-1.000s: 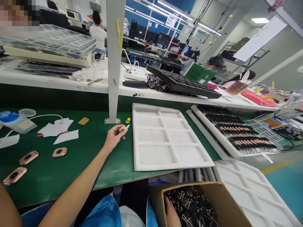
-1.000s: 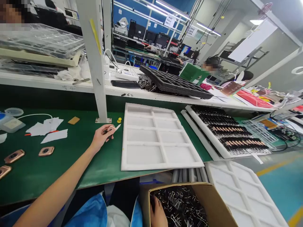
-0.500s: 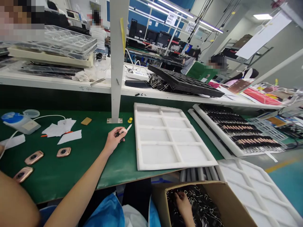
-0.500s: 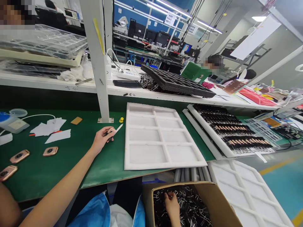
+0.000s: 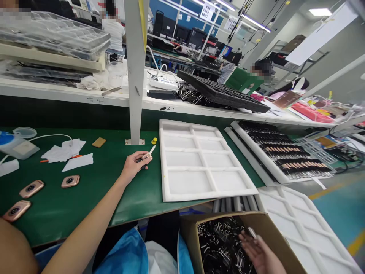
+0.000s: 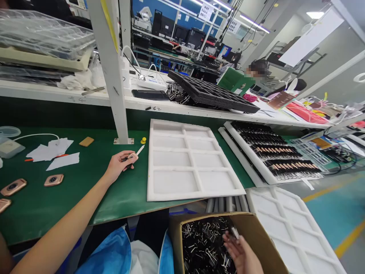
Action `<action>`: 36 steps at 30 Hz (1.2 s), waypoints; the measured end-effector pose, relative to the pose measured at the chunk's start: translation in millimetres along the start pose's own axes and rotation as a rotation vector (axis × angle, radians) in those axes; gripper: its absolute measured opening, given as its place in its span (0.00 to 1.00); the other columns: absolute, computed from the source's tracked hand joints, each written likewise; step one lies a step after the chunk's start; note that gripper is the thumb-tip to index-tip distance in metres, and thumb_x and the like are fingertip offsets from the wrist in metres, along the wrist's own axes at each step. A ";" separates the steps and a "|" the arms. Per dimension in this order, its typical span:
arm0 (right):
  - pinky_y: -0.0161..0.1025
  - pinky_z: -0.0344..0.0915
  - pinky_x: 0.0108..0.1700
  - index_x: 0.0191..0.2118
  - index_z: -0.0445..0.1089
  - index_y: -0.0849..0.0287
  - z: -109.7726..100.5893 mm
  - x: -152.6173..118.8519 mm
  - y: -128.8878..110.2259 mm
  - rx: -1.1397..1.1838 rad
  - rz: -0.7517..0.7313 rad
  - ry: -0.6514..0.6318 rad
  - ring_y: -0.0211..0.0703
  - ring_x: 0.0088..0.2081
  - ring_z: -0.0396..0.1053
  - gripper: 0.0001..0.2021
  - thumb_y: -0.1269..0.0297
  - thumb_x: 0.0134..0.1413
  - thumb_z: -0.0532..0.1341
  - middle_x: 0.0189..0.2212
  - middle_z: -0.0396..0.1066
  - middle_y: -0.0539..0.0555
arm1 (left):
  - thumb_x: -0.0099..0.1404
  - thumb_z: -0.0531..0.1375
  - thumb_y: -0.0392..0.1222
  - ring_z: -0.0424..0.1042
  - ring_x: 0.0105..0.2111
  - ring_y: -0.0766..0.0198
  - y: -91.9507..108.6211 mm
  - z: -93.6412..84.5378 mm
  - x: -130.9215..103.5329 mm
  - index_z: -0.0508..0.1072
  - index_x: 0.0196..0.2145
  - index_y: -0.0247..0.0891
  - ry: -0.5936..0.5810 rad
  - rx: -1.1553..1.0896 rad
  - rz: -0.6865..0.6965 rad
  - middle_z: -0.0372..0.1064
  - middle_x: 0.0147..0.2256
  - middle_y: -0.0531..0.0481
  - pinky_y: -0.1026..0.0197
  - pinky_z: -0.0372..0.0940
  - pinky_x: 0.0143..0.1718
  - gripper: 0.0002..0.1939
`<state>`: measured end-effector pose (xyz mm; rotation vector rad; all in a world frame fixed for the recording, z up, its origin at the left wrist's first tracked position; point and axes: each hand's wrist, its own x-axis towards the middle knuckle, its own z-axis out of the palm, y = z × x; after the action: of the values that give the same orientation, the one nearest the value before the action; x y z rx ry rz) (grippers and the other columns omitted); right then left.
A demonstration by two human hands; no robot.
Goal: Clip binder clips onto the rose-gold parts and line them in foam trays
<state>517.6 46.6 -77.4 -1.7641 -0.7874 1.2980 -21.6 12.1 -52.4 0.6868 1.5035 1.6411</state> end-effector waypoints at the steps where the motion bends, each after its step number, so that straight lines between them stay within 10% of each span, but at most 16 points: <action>1: 0.52 0.76 0.41 0.30 0.73 0.55 4.4 -6.9 -21.1 0.086 -0.048 0.013 0.55 0.38 0.77 0.21 0.43 0.35 0.71 0.36 0.79 0.61 | 0.48 0.76 0.56 0.73 0.22 0.62 0.6 0.0 0.1 0.80 0.46 0.37 -0.004 0.006 -0.003 0.80 0.40 0.41 0.61 0.66 0.21 0.31; 5: 0.50 0.74 0.40 0.34 0.74 0.54 65.9 -40.3 -87.3 0.211 -0.239 -0.252 0.51 0.37 0.75 0.18 0.45 0.44 0.70 0.37 0.77 0.60 | 0.48 0.76 0.55 0.73 0.24 0.62 5.2 -0.6 -2.3 0.81 0.45 0.38 -0.022 0.012 -0.014 0.79 0.39 0.43 0.59 0.70 0.26 0.29; 11: 0.52 0.70 0.51 0.42 0.73 0.57 238.0 -76.2 -127.0 0.065 -0.212 -1.097 0.49 0.40 0.76 0.16 0.53 0.52 0.70 0.38 0.78 0.57 | 0.49 0.76 0.54 0.74 0.25 0.61 8.1 -7.6 -6.7 0.81 0.45 0.36 -0.088 -0.044 -0.015 0.78 0.35 0.44 0.60 0.69 0.27 0.29; 17: 0.37 0.68 0.35 0.35 0.74 0.63 359.4 -64.1 -124.5 -0.015 -0.158 -1.304 0.38 0.30 0.71 0.19 0.51 0.48 0.71 0.31 0.75 0.54 | 0.50 0.76 0.52 0.75 0.24 0.62 10.4 -16.1 -7.7 0.77 0.49 0.38 -0.119 -0.084 -0.049 0.78 0.40 0.44 0.62 0.65 0.26 0.31; 24: 0.34 0.42 0.20 0.39 0.72 0.61 378.1 -54.7 -106.3 -0.083 -0.322 -1.280 0.29 0.16 0.48 0.20 0.46 0.53 0.66 0.15 0.58 0.41 | 0.53 0.74 0.51 0.73 0.24 0.64 11.8 -22.7 -6.4 0.78 0.45 0.36 -0.144 -0.107 -0.046 0.77 0.35 0.47 0.61 0.66 0.28 0.25; 36: 0.35 0.59 0.24 0.57 0.70 0.64 370.5 -37.6 -105.7 -0.265 -0.456 -1.456 0.33 0.19 0.62 0.28 0.45 0.62 0.61 0.23 0.67 0.46 | 0.55 0.73 0.50 0.70 0.25 0.65 12.0 -21.6 -3.8 0.82 0.44 0.37 -0.252 0.004 0.014 0.75 0.34 0.47 0.61 0.69 0.25 0.21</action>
<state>148.9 153.6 -28.0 -0.4273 -2.0298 2.0827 -39.6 -2.9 -43.4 0.8740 1.3234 1.4993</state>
